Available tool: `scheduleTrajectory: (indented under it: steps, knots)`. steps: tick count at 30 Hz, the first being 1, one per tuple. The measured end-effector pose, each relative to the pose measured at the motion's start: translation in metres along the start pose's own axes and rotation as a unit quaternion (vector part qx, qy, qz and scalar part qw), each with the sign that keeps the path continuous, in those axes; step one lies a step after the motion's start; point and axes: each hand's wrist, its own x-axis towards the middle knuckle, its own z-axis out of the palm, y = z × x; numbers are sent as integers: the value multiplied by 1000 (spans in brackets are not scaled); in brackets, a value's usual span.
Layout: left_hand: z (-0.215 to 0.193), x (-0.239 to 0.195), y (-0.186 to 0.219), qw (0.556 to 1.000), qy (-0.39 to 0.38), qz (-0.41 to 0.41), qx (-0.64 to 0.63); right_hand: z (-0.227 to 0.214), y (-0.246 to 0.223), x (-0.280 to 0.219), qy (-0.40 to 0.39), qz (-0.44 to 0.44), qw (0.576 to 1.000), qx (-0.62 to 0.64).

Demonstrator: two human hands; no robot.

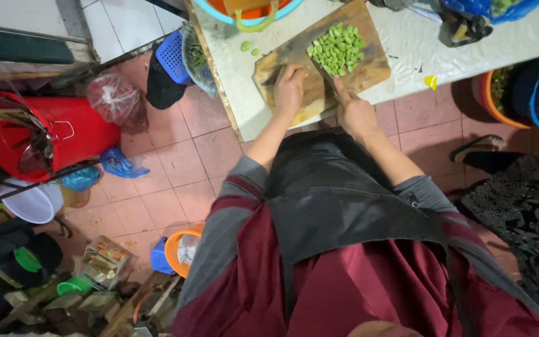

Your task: Cutting green beans on a wooden cutting board in a kitchen setting.

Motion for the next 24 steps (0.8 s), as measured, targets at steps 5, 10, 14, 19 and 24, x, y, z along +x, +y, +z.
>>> scheduleTrajectory:
  steps: [5, 10, 14, 19, 24]
  knots:
    - [-6, 9, 14, 995, 84, -60, -13, -12, -18, -4, -35, -5, 997, -65]
    - [0, 10, 9, 992, 95, -83, -28, -5, -15, 1, -35, -25, 996, -83]
    - [15, 1, -2, 991, 113, -71, -29, 2, -8, 2, -16, -36, 998, -49]
    - [20, -2, -5, 989, 127, -71, -32, -10, -15, 2, -40, -19, 997, -57]
    - [10, 2, 7, 989, 122, -85, -24, -3, -13, 7, -29, -47, 997, -61]
